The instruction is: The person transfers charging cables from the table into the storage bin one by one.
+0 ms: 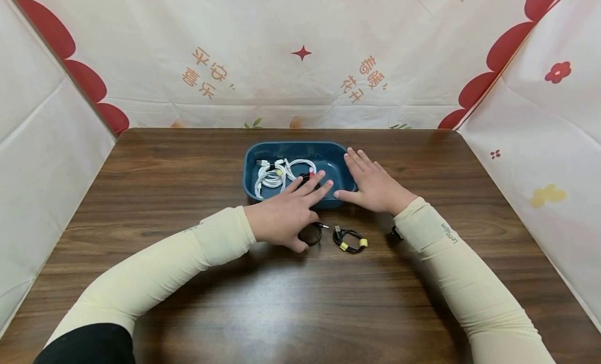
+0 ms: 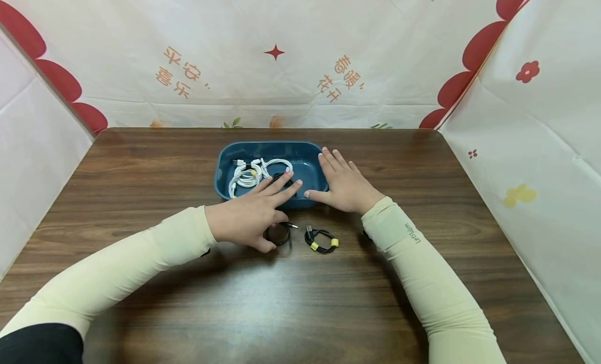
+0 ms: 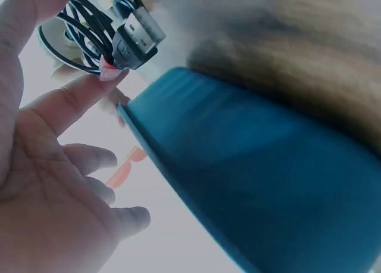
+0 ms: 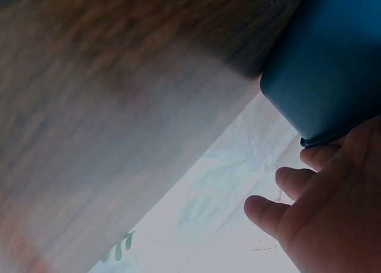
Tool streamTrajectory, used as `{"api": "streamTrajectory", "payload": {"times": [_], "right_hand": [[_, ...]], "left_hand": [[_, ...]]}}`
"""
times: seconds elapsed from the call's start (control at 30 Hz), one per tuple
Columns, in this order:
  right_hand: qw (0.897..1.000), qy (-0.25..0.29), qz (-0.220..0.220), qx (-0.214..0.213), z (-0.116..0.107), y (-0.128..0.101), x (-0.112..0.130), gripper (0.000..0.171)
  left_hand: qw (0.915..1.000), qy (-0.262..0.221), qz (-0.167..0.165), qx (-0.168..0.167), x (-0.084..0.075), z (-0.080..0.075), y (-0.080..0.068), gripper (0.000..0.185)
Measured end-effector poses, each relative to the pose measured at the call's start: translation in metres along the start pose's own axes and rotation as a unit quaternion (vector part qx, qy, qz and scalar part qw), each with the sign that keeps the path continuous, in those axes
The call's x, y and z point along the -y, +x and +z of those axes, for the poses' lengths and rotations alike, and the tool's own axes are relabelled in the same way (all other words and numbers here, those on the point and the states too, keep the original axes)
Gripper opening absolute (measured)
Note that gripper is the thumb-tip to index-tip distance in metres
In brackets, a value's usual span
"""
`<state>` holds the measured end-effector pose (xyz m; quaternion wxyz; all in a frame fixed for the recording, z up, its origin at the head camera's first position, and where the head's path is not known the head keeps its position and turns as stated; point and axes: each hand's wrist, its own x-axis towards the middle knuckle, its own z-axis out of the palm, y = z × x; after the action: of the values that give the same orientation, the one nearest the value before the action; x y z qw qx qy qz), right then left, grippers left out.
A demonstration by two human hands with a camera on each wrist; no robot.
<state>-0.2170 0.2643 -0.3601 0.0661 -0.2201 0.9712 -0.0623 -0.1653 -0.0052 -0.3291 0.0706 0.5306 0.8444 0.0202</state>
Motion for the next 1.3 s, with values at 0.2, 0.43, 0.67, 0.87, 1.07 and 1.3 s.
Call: {"api": "streamTrajectory", "payload": {"times": [0.2, 0.43, 0.67, 0.87, 1.07, 1.3], "right_hand": [[1.0, 0.002, 0.004, 0.001, 0.0, -0.002, 0.0, 0.103], [1.0, 0.01, 0.007, 0.003, 0.0, -0.003, -0.003, 0.1], [1.0, 0.016, 0.006, 0.008, -0.001, -0.005, -0.005, 0.101], [1.0, 0.021, 0.002, 0.008, -0.003, -0.004, -0.006, 0.101], [0.999, 0.032, -0.003, 0.01, -0.002, -0.004, -0.006, 0.103], [0.999, 0.038, -0.013, 0.01, -0.003, -0.003, -0.003, 0.103]], "left_hand": [[1.0, -0.003, 0.003, -0.002, 0.01, -0.01, -0.002, 0.042], [0.9987, 0.039, 0.026, 0.019, 0.024, -0.034, 0.005, 0.034], [0.9974, 0.062, 0.027, 0.027, 0.036, -0.058, 0.025, 0.049], [0.9972, 0.072, 0.003, 0.021, 0.054, -0.064, 0.054, 0.051], [0.9976, 0.054, -0.031, 0.028, 0.07, -0.065, 0.08, 0.044], [0.9944, 0.062, -0.074, 0.044, 0.079, -0.06, 0.106, 0.052]]}}
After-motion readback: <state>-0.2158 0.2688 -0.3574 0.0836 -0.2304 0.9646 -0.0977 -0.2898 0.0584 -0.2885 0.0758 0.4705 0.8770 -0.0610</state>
